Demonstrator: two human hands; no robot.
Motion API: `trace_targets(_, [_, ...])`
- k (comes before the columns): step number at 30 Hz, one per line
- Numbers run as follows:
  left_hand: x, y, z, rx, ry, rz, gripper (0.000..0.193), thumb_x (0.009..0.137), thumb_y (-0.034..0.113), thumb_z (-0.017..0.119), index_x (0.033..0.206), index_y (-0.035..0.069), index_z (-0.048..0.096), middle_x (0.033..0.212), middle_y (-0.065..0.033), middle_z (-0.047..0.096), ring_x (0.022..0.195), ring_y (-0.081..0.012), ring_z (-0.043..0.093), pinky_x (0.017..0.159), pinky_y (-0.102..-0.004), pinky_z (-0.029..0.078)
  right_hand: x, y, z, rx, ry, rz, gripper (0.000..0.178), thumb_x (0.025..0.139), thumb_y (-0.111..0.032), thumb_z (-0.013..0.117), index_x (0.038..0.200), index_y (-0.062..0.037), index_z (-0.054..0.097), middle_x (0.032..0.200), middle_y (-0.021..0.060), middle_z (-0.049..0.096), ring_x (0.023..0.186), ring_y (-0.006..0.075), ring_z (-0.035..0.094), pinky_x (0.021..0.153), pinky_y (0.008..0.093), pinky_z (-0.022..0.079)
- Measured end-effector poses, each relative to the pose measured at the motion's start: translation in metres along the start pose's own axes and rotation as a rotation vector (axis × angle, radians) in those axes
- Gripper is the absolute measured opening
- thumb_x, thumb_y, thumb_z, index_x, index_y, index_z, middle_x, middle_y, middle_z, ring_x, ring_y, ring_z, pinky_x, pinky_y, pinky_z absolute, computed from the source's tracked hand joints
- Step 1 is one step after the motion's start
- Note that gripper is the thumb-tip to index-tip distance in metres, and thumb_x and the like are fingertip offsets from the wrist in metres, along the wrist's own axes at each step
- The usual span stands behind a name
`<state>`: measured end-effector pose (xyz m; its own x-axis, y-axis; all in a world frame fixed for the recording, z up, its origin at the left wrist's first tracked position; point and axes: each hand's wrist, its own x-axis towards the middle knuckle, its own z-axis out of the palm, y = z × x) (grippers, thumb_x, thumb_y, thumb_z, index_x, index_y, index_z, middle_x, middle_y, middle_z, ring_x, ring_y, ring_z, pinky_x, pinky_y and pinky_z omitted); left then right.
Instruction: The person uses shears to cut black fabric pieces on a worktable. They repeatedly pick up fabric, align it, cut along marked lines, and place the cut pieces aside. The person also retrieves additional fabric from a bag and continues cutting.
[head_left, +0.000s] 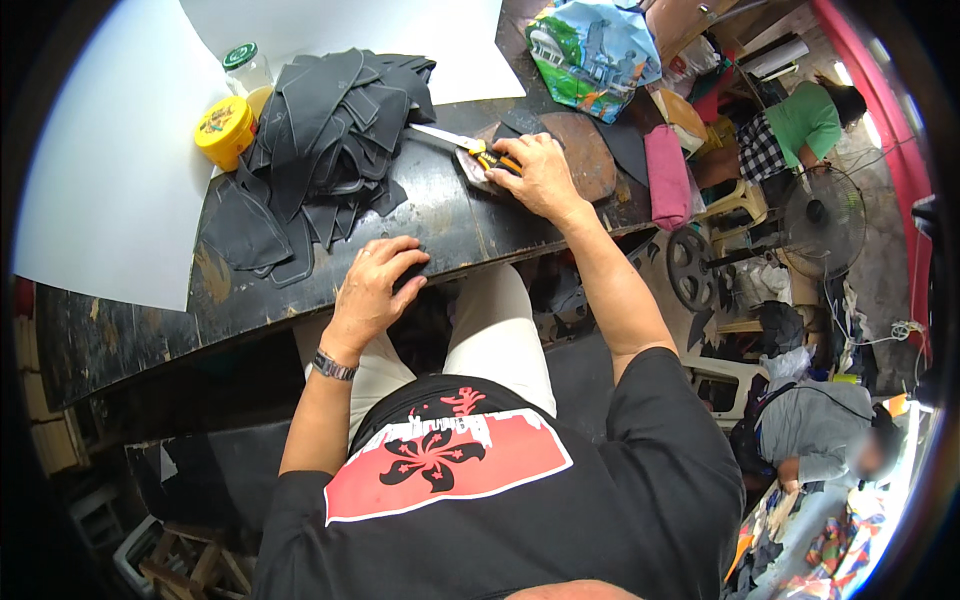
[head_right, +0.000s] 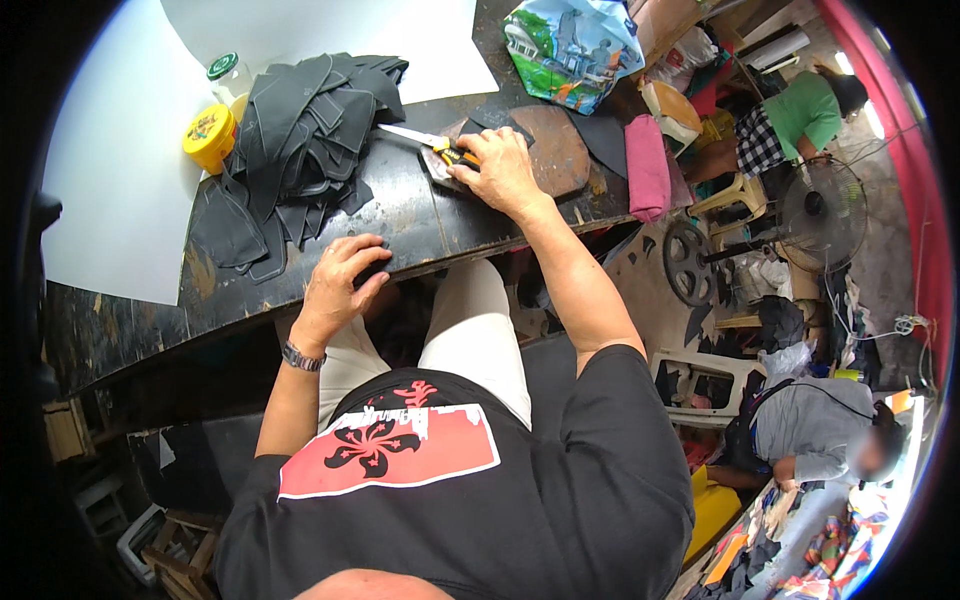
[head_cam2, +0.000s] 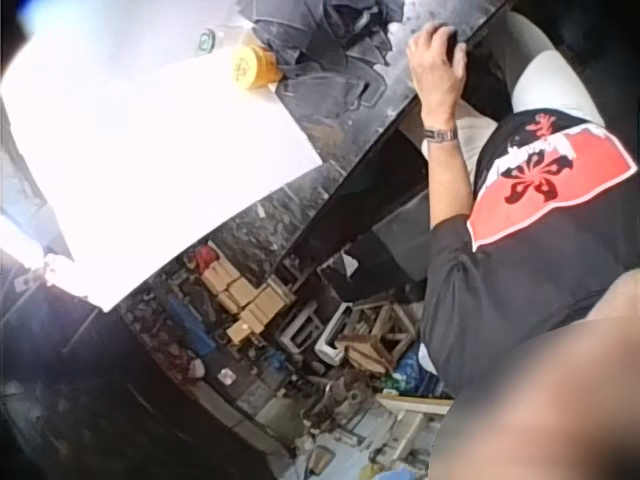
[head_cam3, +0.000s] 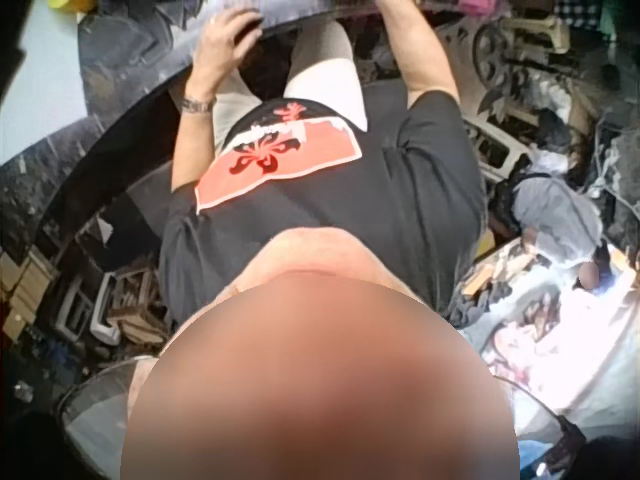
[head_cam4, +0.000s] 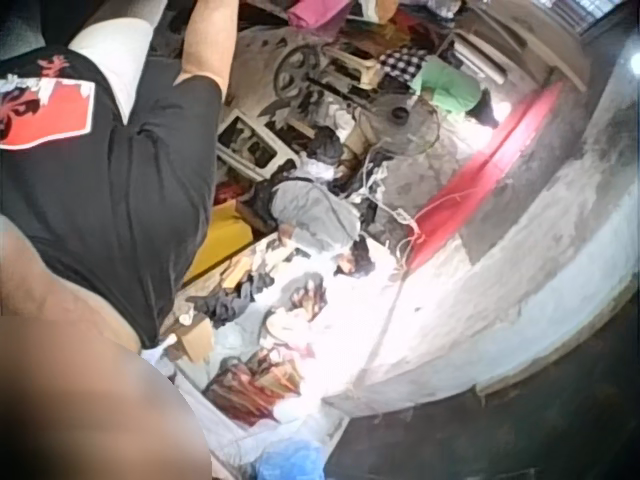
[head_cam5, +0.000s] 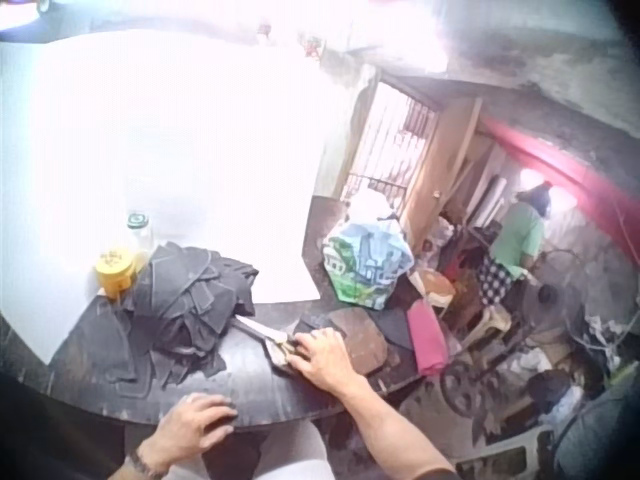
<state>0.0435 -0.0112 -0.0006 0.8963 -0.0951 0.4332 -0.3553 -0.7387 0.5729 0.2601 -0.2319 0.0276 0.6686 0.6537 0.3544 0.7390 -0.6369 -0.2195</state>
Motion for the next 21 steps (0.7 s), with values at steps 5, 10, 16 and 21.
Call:
trace_targets(5, [0.001,0.001,-0.002,-0.03,-0.013,-0.009,0.029,0.077,0.013,0.076,0.104,0.007,0.068,0.114,-0.0083,0.064,0.108,-0.0293,0.058,0.094,-0.0388,0.046,0.045,0.044,-0.025,0.233,0.039,0.159,0.035,0.08,-0.035,0.074,0.1,-0.0074,0.072,0.099,0.0141,0.066,0.097,0.0328,0.063,0.085,0.0406,0.05])
trace_targets(10, [0.002,0.002,-0.002,-0.023,-0.01,-0.017,0.031,0.076,0.015,0.077,0.104,0.007,0.068,0.115,-0.0075,0.064,0.108,-0.0289,0.058,0.095,-0.0389,0.046,0.12,0.13,-0.079,-0.099,0.531,0.199,0.072,0.068,-0.026,0.084,0.131,-0.0059,0.055,0.126,0.0193,0.055,0.117,0.0348,0.054,0.102,0.042,0.044])
trace_targets(16, [0.004,0.001,0.0,-0.021,-0.008,-0.053,0.03,0.077,0.016,0.077,0.103,0.007,0.068,0.113,-0.0068,0.065,0.107,-0.0281,0.058,0.094,-0.0384,0.046,0.172,0.192,-0.118,-0.183,0.637,0.447,0.092,0.064,-0.031,0.088,0.14,-0.0131,0.039,0.135,0.0213,0.051,0.125,0.0355,0.053,0.101,0.045,0.046])
trace_targets(21, [0.008,0.001,-0.001,-0.039,-0.005,-0.086,0.028,0.078,0.017,0.077,0.102,0.007,0.069,0.113,-0.0066,0.065,0.106,-0.0278,0.059,0.093,-0.0382,0.046,0.173,0.223,-0.088,0.231,0.151,0.762,0.073,0.074,-0.042,0.083,0.129,-0.0041,0.054,0.09,0.0124,0.068,0.063,0.0208,0.065,0.053,0.0461,0.051])
